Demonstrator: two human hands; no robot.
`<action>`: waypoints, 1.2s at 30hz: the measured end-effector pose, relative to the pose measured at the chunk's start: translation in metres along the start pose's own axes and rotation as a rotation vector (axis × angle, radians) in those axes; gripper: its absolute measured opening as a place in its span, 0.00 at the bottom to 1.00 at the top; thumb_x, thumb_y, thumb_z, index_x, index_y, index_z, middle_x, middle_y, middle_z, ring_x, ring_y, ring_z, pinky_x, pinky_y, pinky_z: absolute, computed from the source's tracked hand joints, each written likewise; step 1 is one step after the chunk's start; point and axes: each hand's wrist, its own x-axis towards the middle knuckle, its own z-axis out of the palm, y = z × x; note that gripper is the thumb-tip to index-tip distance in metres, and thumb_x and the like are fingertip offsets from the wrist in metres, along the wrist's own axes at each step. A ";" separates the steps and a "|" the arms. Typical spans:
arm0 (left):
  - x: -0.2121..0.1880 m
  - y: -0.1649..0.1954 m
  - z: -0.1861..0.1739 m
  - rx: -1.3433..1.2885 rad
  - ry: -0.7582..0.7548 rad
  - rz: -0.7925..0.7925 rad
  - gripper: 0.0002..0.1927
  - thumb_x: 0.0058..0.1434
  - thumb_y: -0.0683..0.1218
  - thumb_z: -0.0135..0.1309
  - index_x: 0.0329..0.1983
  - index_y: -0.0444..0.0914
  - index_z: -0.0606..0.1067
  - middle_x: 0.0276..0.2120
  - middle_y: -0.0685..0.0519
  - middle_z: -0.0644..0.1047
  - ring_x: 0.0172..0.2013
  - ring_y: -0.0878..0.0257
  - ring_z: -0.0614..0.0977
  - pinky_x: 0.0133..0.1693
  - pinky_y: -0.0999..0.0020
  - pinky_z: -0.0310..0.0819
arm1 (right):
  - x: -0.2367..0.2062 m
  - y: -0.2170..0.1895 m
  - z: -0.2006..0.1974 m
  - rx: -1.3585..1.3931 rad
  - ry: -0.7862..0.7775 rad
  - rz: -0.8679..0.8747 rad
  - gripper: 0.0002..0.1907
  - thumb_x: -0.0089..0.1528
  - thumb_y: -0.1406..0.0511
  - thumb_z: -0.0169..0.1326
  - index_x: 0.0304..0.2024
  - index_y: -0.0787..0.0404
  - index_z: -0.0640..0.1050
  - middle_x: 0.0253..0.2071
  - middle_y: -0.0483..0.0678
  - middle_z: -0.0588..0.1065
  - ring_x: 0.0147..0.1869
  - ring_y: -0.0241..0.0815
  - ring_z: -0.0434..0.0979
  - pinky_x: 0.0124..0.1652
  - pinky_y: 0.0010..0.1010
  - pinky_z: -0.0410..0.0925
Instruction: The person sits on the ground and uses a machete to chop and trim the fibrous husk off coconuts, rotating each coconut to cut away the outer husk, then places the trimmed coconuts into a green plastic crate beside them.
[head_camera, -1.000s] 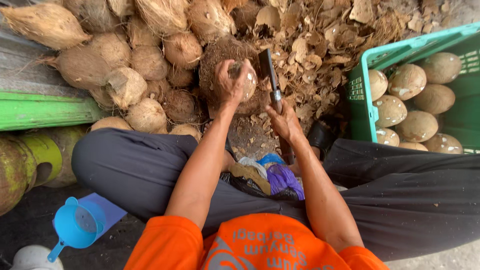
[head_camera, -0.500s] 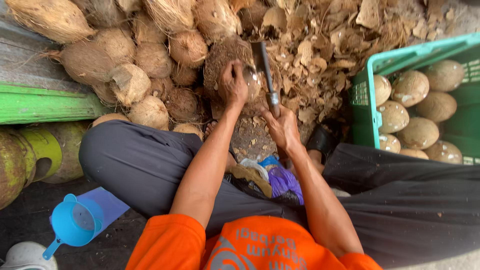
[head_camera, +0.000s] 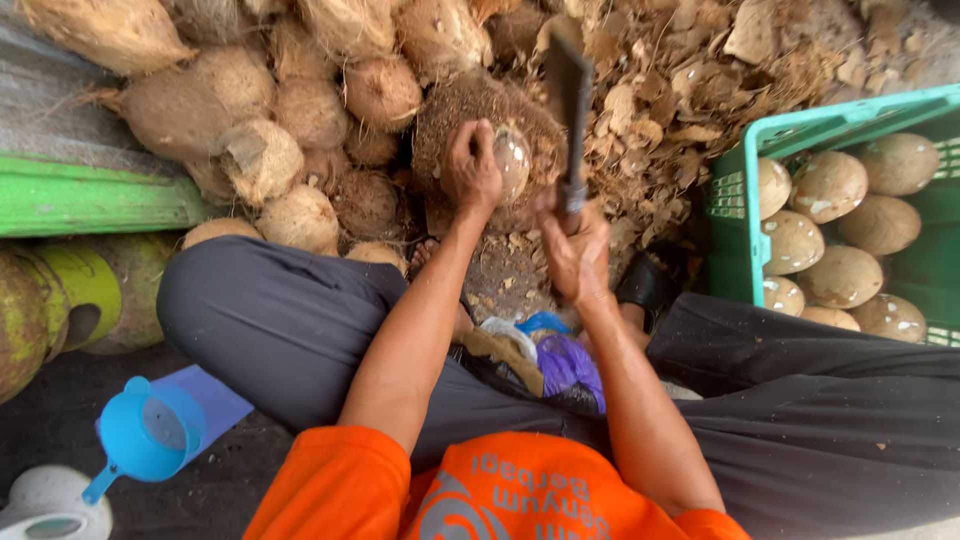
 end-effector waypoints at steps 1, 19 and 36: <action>0.001 0.000 -0.001 0.011 0.006 0.005 0.26 0.71 0.67 0.35 0.36 0.47 0.76 0.36 0.56 0.75 0.38 0.58 0.77 0.40 0.59 0.70 | -0.001 0.003 -0.001 0.065 0.005 0.035 0.19 0.69 0.54 0.56 0.29 0.58 0.73 0.20 0.41 0.67 0.21 0.34 0.62 0.21 0.33 0.58; 0.007 -0.007 -0.008 -0.137 -0.019 0.070 0.25 0.72 0.65 0.38 0.38 0.45 0.77 0.37 0.56 0.78 0.40 0.59 0.79 0.44 0.59 0.73 | 0.002 0.032 0.008 -0.269 -0.204 0.510 0.20 0.68 0.52 0.56 0.27 0.54 0.70 0.19 0.42 0.66 0.20 0.38 0.63 0.21 0.35 0.63; 0.003 0.003 -0.002 -0.292 -0.114 0.016 0.36 0.58 0.76 0.53 0.47 0.42 0.72 0.46 0.49 0.74 0.48 0.56 0.76 0.49 0.53 0.72 | 0.000 0.014 -0.005 -0.099 -0.161 0.428 0.19 0.65 0.56 0.58 0.26 0.61 0.73 0.18 0.43 0.71 0.19 0.35 0.69 0.20 0.31 0.63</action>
